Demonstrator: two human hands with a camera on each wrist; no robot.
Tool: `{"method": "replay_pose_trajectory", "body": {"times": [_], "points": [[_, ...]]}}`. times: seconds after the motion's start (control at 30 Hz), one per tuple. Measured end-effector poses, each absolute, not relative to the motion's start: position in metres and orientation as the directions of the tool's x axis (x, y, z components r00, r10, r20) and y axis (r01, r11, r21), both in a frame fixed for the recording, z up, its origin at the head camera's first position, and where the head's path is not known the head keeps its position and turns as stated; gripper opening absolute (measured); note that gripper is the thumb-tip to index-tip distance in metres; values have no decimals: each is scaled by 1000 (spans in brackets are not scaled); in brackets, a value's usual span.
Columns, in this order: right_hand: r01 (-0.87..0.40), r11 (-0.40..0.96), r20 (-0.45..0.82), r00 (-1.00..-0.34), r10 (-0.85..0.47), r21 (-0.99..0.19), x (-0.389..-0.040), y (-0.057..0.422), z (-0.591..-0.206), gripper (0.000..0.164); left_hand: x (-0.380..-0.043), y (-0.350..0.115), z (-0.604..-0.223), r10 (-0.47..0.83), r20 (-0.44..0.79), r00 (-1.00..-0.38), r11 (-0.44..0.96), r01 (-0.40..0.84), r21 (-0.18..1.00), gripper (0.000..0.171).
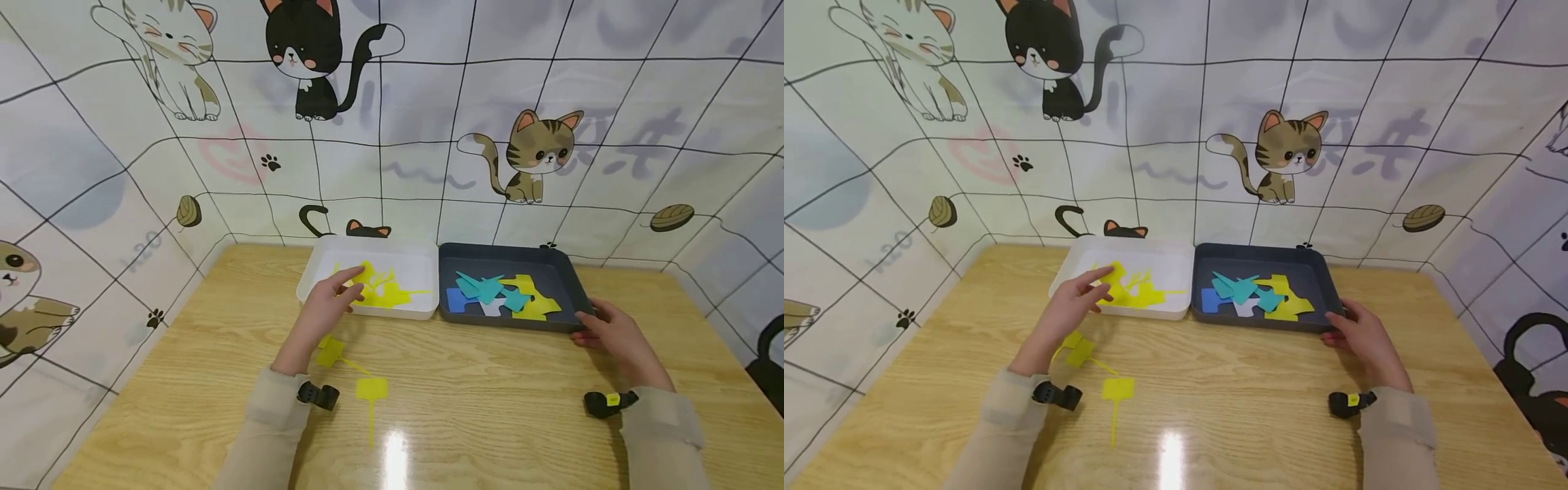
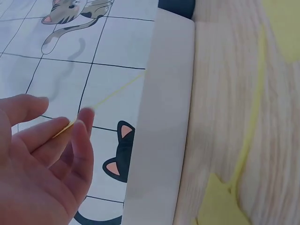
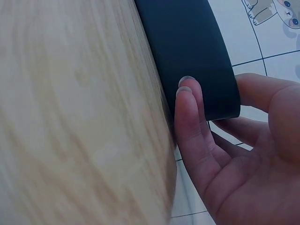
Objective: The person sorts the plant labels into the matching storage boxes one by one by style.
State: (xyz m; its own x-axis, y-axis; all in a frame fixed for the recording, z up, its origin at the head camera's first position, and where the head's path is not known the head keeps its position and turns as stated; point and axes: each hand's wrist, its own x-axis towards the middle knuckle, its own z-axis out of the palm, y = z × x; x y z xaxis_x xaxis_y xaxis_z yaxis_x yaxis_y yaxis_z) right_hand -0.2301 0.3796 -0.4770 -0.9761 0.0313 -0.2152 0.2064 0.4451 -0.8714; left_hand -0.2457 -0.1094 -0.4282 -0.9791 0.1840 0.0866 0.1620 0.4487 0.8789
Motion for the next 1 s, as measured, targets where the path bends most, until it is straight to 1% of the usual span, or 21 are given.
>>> {"method": "replay_pose_trajectory", "body": {"times": [0.17,0.33,0.57,0.67,0.77,0.93,1.0], "points": [[200,430,-209,-977,27,-880,-231,382,-476,76,-256,-110,-429,138,55,-989,391,105,914,46],[186,428,-195,-980,24,-884,-230,381,-476,75,-262,-110,-433,179,6,-984,385,76,920,61],[199,439,-204,-978,36,-876,-229,382,-479,76,-262,-113,-439,195,-51,-979,389,30,921,70],[210,448,-212,-976,47,-869,-229,382,-479,76,-262,-114,-439,209,-70,-975,427,26,904,74],[216,452,-218,-975,50,-865,-230,382,-479,76,-263,-115,-439,185,-104,-977,507,4,862,79],[216,450,-219,-975,47,-867,-229,381,-478,75,-262,-116,-442,136,-191,-972,627,-65,776,79],[217,447,-219,-975,48,-868,-229,381,-477,75,-262,-115,-444,140,-224,-965,661,-77,747,78]]}}
